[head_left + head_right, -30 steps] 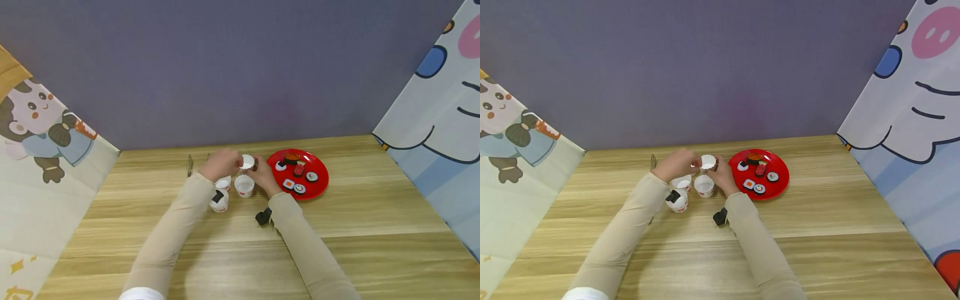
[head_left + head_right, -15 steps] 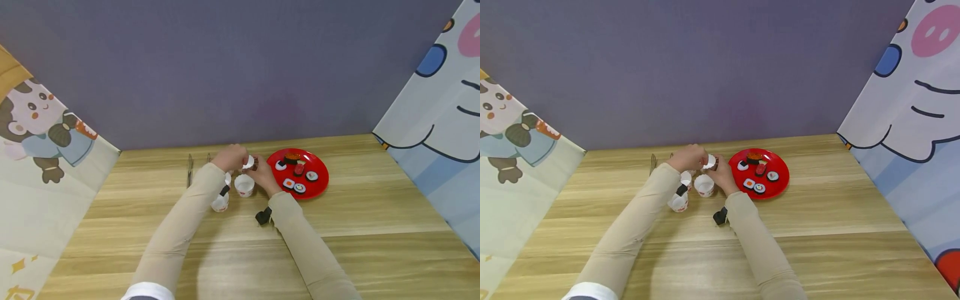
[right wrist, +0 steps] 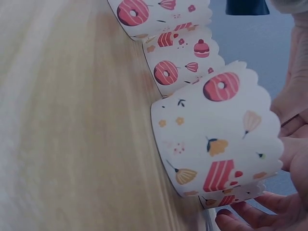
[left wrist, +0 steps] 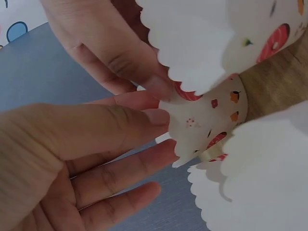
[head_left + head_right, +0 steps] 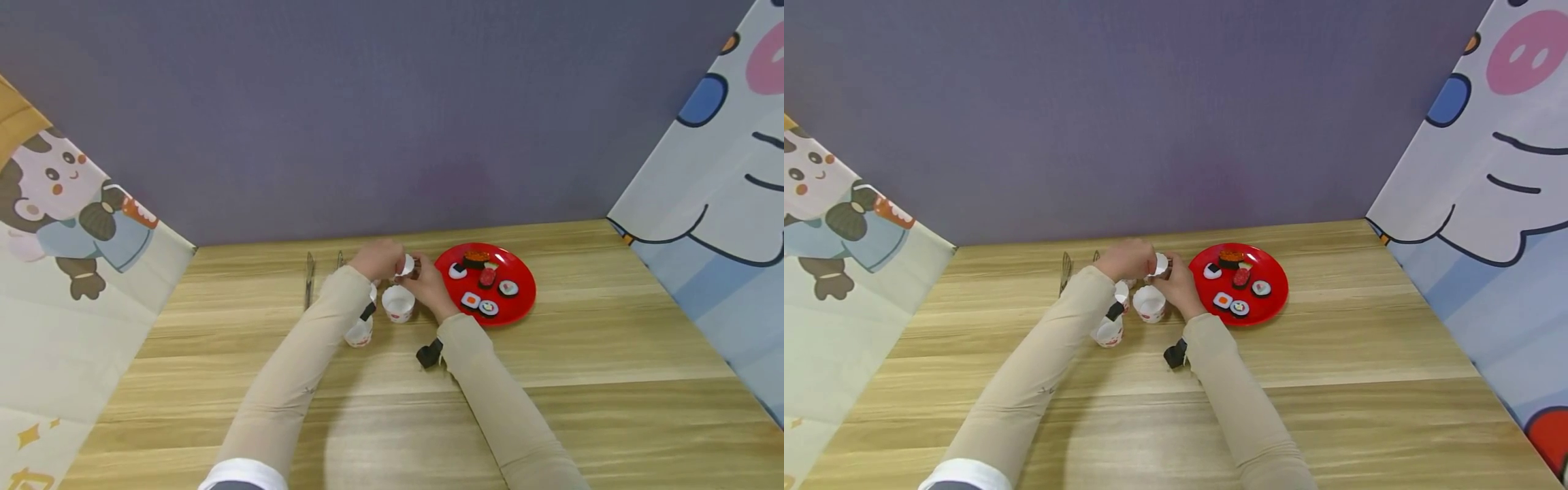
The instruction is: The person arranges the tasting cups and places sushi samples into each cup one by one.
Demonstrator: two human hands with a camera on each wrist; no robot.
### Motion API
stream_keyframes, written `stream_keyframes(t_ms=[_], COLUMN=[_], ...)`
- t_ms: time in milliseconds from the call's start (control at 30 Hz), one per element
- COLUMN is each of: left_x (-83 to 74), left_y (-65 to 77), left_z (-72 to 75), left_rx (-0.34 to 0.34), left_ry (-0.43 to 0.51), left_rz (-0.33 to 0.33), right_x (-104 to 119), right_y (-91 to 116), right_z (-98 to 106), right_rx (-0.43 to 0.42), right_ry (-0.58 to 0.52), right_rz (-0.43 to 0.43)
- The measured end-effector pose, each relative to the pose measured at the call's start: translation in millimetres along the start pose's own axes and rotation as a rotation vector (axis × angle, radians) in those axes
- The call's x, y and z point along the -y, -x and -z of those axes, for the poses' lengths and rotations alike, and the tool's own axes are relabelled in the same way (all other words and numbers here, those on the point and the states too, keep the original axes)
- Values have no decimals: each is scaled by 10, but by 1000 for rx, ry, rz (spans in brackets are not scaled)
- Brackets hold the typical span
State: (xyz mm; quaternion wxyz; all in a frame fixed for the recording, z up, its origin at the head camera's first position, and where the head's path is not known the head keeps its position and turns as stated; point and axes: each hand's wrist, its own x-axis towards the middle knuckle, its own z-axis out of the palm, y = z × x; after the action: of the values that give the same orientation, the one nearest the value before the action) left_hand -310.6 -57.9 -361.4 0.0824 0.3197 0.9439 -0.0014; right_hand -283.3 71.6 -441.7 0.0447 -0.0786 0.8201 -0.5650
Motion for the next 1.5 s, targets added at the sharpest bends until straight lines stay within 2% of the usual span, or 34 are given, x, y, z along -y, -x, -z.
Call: stream_keyframes(t_ms=[267, 667, 1067, 1300, 1500], left_x=[0, -14, -46, -26, -9], left_y=[5, 17, 70, 65, 59], left_z=[-17, -27, -17, -47, -79], left_rx=[-2, -38, -123, -113, -102], left_ry=[8, 14, 39, 71, 71], left_rz=[-3, -65, -59, -26, -42], right_x=[2, -5, -20, -10, -3], right_y=[6, -6, -8, 0, -2], right_z=[-8, -1, 5, 11, 2], right_rx=[-15, -16, -14, -8, -10], right_ry=[12, 2, 19, 27, 21], right_rz=[12, 2, 14, 15, 5])
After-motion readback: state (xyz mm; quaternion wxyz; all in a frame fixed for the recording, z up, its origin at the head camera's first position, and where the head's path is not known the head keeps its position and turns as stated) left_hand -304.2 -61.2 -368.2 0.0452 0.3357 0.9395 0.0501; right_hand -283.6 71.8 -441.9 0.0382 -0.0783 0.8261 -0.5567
